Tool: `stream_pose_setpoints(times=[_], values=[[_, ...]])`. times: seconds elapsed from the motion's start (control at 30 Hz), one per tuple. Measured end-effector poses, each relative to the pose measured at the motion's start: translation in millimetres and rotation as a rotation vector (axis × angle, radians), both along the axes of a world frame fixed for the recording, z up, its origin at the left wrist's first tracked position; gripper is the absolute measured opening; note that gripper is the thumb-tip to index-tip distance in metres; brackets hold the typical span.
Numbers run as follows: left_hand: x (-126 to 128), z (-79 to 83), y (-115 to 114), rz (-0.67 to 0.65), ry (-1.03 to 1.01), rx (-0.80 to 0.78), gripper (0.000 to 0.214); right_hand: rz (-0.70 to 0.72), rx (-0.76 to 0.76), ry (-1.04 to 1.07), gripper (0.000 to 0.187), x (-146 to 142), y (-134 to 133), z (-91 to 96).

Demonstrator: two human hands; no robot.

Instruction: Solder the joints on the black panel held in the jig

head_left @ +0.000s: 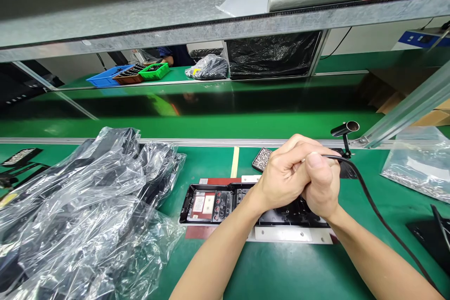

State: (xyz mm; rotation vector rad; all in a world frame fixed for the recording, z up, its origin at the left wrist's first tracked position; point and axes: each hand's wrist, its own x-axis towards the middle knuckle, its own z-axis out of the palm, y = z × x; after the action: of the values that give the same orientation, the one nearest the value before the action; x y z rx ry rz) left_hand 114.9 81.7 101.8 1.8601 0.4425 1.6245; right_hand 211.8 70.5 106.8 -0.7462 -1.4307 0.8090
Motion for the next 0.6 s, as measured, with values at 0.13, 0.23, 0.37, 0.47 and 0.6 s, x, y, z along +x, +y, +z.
stream_pose_setpoints(times=[0.13,0.23,0.37,0.47,0.6], values=[[-0.5,-0.7,-0.2,0.013,0.014,-0.014,0.03,0.016,-0.018,-0.009,0.046,0.1,-0.8,-1.2],[-0.2,-2.5,0.2,0.016,0.026,-0.028,0.031,0.027,-0.03,0.0,0.045,0.2,-0.9,-2.2],[0.7,-5.1,1.2,0.009,0.017,-0.021,0.031,0.032,-0.053,0.014,0.044,1.2,-0.6,-3.7],[1.5,-6.1,1.5,0.018,0.016,-0.029,0.033,0.029,-0.052,0.004,0.047,2.0,-0.4,-3.9],[1.7,-5.6,1.5,0.019,0.01,-0.039,0.032,0.025,-0.047,0.005,0.047,2.1,-0.6,-3.1]])
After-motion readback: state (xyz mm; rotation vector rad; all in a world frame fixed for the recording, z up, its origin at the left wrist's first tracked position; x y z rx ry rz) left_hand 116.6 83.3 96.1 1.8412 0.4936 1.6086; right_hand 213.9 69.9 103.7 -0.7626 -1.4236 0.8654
